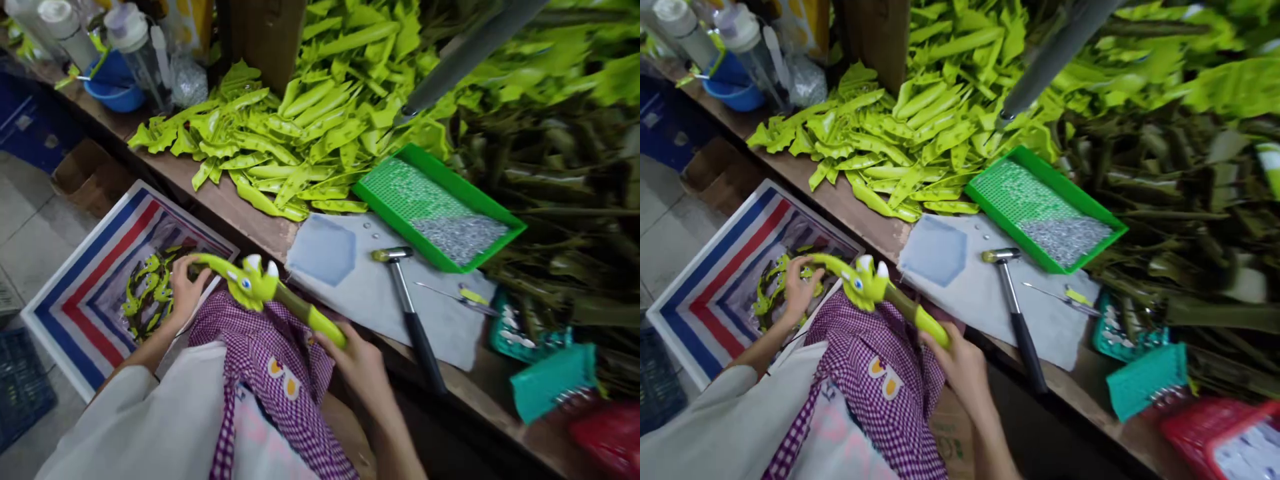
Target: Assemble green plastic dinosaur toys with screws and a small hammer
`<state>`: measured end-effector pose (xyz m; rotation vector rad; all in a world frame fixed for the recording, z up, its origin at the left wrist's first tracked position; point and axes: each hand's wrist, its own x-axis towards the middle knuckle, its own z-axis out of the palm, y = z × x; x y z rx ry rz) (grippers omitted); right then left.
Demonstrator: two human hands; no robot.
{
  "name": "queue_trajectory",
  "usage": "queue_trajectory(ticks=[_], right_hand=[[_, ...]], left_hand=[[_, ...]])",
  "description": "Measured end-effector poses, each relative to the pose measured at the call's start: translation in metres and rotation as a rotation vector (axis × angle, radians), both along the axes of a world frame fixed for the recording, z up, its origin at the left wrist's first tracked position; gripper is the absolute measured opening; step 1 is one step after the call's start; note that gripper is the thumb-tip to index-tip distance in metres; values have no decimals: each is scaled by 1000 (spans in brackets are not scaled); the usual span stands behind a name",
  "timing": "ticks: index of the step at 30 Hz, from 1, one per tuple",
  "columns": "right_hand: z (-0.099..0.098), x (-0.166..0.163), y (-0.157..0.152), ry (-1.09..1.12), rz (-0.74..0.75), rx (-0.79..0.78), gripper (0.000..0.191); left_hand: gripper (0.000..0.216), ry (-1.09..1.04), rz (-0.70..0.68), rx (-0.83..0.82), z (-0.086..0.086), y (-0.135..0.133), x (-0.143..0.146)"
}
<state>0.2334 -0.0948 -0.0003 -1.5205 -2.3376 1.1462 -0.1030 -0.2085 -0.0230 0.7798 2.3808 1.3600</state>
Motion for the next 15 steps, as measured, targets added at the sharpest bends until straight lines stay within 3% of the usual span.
queue_trajectory(ticks=[1, 3, 6, 8, 12, 15], right_hand=[[-2, -25, 2, 57, 7, -25, 48], [-5, -74, 1, 168, 56, -91, 45], [-11, -145, -1, 243, 201, -126, 40], [-20, -195, 4, 213, 345, -129, 37], [-40, -268, 14, 121, 553, -230, 37], [-44, -262, 14, 167, 555, -189, 47]], left_hand=[[34, -73, 131, 50, -2, -5, 2], [38, -392, 223, 126, -7, -12, 11], [43, -991, 111, 263, -20, -7, 27], [39, -1234, 102, 358, -33, 6, 27], [15, -1308, 278, 350, -67, 24, -13], [16, -1305, 348, 237, -98, 16, -61]])
